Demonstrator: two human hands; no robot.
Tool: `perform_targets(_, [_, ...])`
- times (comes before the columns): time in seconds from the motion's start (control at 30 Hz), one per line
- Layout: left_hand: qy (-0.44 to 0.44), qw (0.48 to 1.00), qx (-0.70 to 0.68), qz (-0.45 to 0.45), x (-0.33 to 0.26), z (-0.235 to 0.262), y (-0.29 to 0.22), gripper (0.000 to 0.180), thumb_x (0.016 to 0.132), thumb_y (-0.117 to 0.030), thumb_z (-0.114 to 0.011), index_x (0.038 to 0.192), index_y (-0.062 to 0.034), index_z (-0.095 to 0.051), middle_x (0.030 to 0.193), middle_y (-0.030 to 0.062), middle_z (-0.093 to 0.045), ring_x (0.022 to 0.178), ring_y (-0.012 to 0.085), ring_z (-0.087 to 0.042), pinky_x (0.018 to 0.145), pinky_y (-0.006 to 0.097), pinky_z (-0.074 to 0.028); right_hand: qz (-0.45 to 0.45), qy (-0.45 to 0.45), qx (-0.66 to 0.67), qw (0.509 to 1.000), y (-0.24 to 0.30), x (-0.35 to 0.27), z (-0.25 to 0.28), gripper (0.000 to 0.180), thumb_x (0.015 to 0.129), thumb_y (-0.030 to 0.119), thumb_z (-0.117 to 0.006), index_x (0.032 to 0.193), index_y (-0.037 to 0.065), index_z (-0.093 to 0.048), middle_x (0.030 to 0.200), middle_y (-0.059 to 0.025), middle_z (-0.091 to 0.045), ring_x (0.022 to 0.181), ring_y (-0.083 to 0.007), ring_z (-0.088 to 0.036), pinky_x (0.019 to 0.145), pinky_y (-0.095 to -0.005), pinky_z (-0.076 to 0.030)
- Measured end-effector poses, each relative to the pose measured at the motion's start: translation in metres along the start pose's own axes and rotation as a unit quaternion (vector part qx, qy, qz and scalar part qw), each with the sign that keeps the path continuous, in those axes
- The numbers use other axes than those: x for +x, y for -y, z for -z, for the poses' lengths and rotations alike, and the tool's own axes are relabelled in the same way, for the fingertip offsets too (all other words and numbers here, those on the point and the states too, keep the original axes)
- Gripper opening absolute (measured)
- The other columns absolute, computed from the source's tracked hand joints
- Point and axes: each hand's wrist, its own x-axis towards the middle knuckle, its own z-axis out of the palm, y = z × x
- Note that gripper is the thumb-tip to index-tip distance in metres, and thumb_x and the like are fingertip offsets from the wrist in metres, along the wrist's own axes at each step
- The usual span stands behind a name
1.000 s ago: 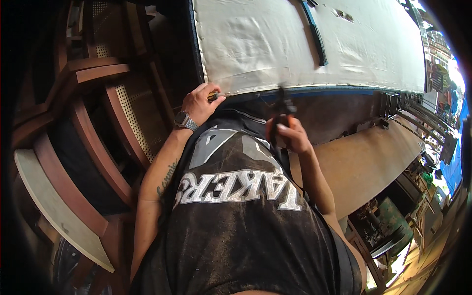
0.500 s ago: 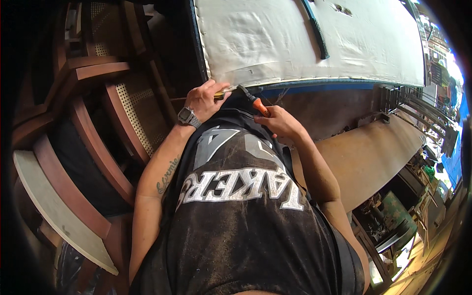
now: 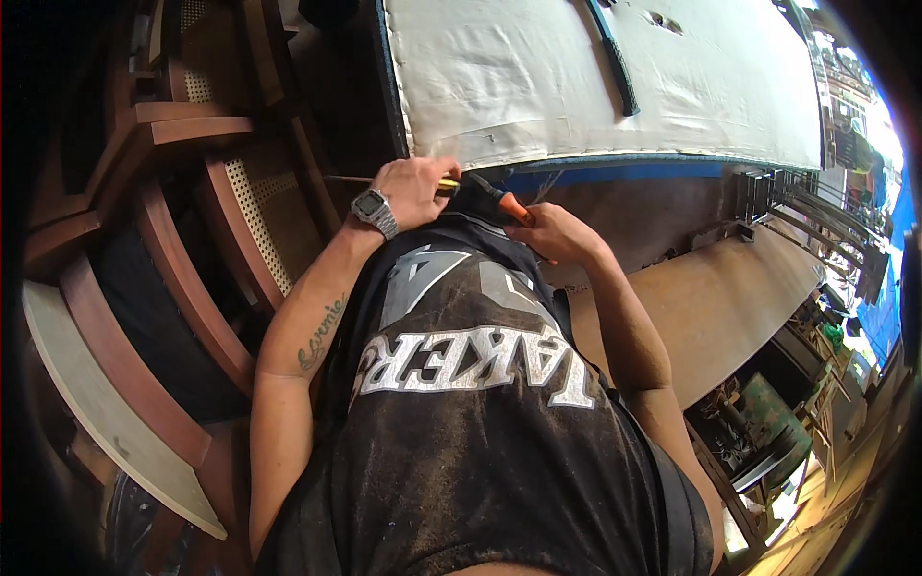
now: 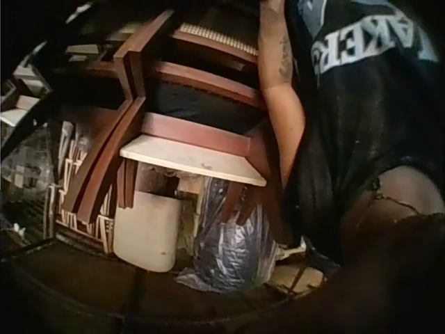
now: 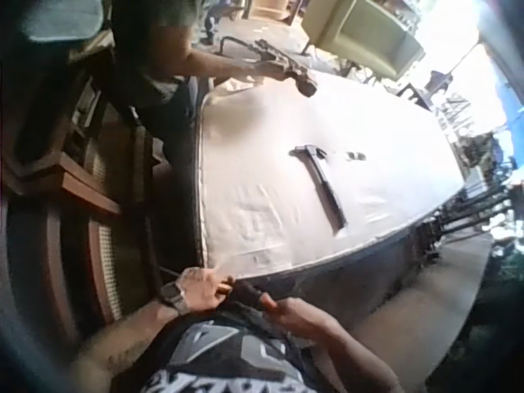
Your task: Removing old fabric and staples from a furniture piece using a screwdriver, hammer, and pliers.
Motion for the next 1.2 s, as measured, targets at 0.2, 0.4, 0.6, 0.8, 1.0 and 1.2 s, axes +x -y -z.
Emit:
perform_targets(0.2, [-0.129, 0.991, -0.016, 0.008, -0.004, 0.001, 0.018, 0.022, 0.076, -0.023, -0.066, 0.095, -0.0127, -0.062, 0.086, 0.0094, -0.063, 0.077, 0.0278, -0.062, 0.067, 0.035, -0.049, 0.001, -0.073, 0.244, 0.967, -0.005, 0.016, -0.004, 0.026, 0.086, 0.028, -0.060, 0.087, 0.002, -0.057, 0.069, -0.0007, -0.057, 0.056, -0.0079, -0.052, 0.045, -0.0234, -0.042])
perform_targets(0.4, [-0.189, 0.982, -0.014, -0.007, 0.016, -0.009, 0.003, 0.015, 0.075, -0.022, -0.065, 0.085, -0.0120, -0.066, 0.084, 0.0090, -0.062, 0.074, 0.0292, -0.062, 0.066, 0.037, -0.051, 0.011, -0.205, 0.321, 0.925, -0.025, 0.010, 0.018, 0.025, 0.086, 0.026, -0.060, 0.089, 0.001, -0.060, 0.069, 0.0002, -0.055, 0.062, -0.0076, -0.050, 0.057, -0.0245, -0.042])
perform_targets(0.6, [-0.173, 0.981, 0.082, -0.013, 0.032, -0.031, -0.005, 0.007, 0.072, -0.011, -0.060, 0.076, -0.0062, -0.062, 0.076, 0.0129, -0.059, 0.075, 0.0325, -0.062, 0.066, 0.041, -0.051, 0.042, -0.211, 0.316, 0.924, -0.029, 0.015, -0.005, 0.021, 0.087, 0.024, -0.060, 0.088, 0.003, -0.059, 0.066, 0.0010, -0.053, 0.051, -0.0061, -0.047, 0.043, -0.0229, -0.039])
perform_targets(0.8, [0.001, 0.999, -0.005, 0.051, 0.042, -0.003, 0.001, 0.025, 0.077, -0.027, -0.060, 0.084, -0.0026, -0.063, 0.075, 0.0196, -0.063, 0.072, 0.0352, -0.061, 0.067, 0.042, -0.049, 0.033, -0.164, 0.320, 0.933, -0.026, 0.014, -0.017, 0.028, 0.086, 0.028, -0.060, 0.090, 0.001, -0.058, 0.070, 0.0012, -0.052, 0.059, -0.0068, -0.046, 0.054, -0.0235, -0.039])
perform_targets(1.0, [0.008, 0.987, -0.152, 0.053, 0.014, 0.042, 0.029, 0.025, 0.080, -0.027, -0.062, 0.086, -0.0027, -0.062, 0.075, 0.0150, -0.063, 0.065, 0.0241, -0.061, 0.061, 0.034, -0.047, 0.048, -0.148, 0.292, 0.944, -0.027, 0.011, -0.018, 0.032, 0.086, 0.030, -0.060, 0.093, -0.002, -0.058, 0.067, -0.0017, -0.052, 0.060, -0.0082, -0.046, 0.055, -0.0259, -0.039])
perform_targets(1.2, [-0.151, 0.975, -0.148, 0.074, -0.017, 0.023, 0.043, 0.019, 0.079, -0.023, -0.064, 0.086, -0.0057, -0.064, 0.080, 0.0109, -0.064, 0.070, 0.0213, -0.062, 0.064, 0.028, -0.048, 0.076, -0.001, 0.091, 0.993, 0.000, 0.010, -0.014, 0.035, 0.085, 0.033, -0.061, 0.088, -0.001, -0.056, 0.062, 0.0016, -0.045, 0.058, -0.0076, -0.044, 0.052, -0.0272, -0.039])
